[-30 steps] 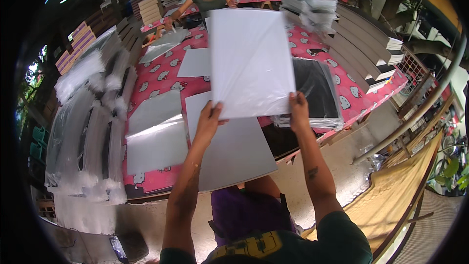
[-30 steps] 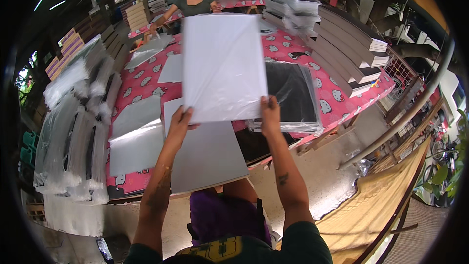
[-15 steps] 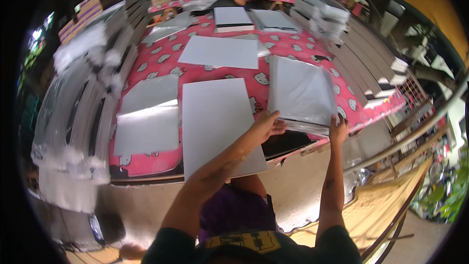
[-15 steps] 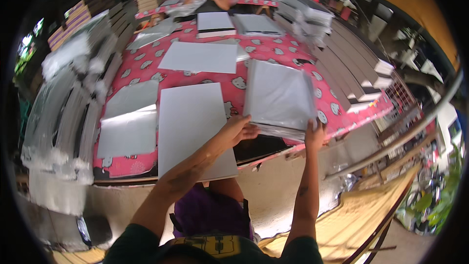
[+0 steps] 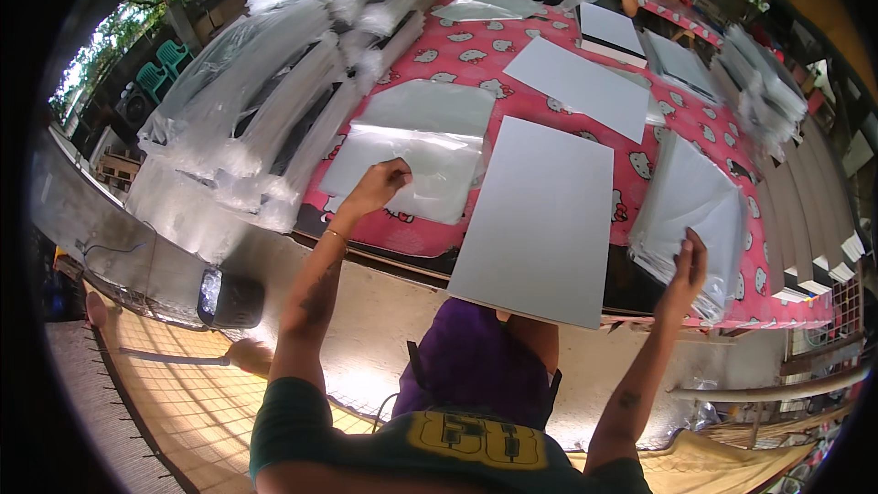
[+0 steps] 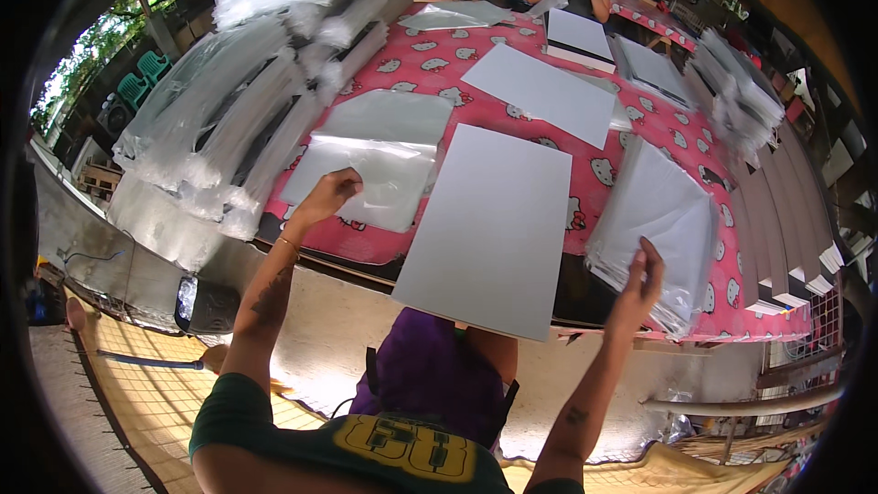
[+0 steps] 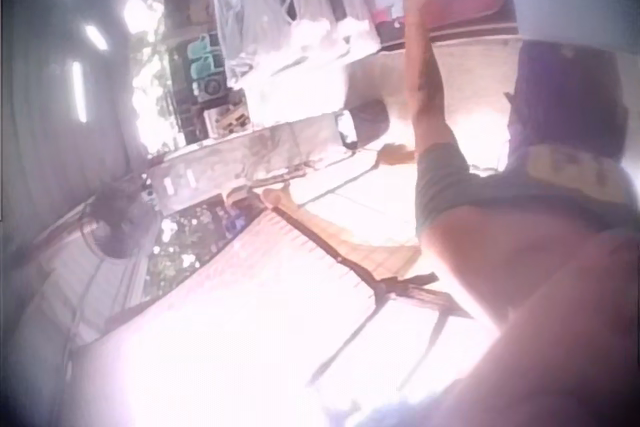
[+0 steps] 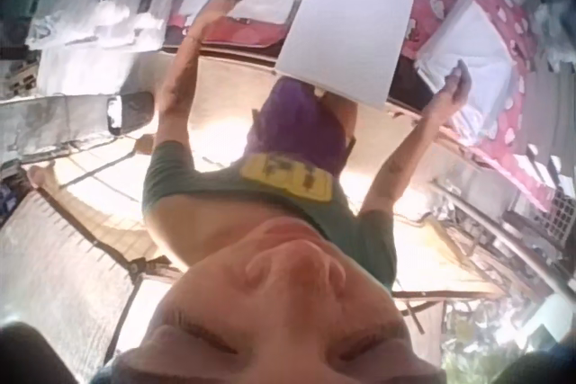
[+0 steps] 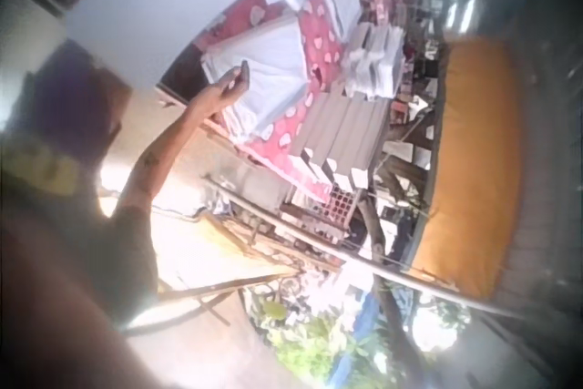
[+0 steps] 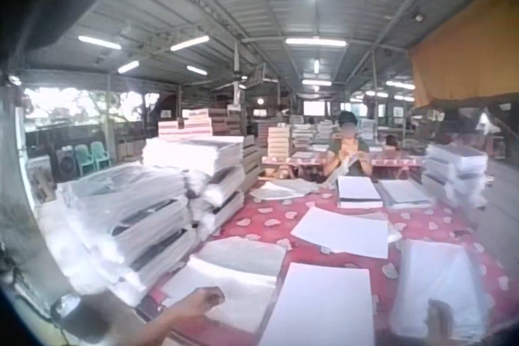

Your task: The person places black rectangular items into clear plastic bags by hand and stacks them on a table.

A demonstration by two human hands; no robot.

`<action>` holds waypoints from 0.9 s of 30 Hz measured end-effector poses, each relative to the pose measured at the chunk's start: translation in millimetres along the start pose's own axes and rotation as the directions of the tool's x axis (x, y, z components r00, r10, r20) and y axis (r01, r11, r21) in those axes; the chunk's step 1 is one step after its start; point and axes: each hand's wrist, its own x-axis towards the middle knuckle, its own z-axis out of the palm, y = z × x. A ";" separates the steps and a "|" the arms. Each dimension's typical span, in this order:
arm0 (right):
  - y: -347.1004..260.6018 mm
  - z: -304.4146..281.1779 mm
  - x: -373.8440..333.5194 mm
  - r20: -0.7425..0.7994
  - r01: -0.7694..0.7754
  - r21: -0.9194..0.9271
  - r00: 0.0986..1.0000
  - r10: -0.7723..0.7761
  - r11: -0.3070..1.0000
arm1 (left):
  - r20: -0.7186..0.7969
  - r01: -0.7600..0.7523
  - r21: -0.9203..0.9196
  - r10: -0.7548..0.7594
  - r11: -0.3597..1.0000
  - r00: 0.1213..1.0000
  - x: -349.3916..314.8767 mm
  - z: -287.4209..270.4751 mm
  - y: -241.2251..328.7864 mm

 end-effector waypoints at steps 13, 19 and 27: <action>-51.7 174.5 -102.2 0.749 -0.720 0.468 0.631 0.203 0.512 | -0.263 -0.100 -0.288 0.022 0.953 0.965 -42.3 77.8 168.8; -34.6 108.1 -59.1 0.627 -0.704 0.710 0.641 0.441 0.013 | -0.321 0.003 -0.595 -0.241 0.804 0.916 -21.5 64.9 113.7; -32.6 -43.7 28.3 0.027 -0.271 0.684 0.937 0.348 0.677 | -0.992 -0.378 0.095 0.120 0.921 0.044 -3.9 -89.2 120.5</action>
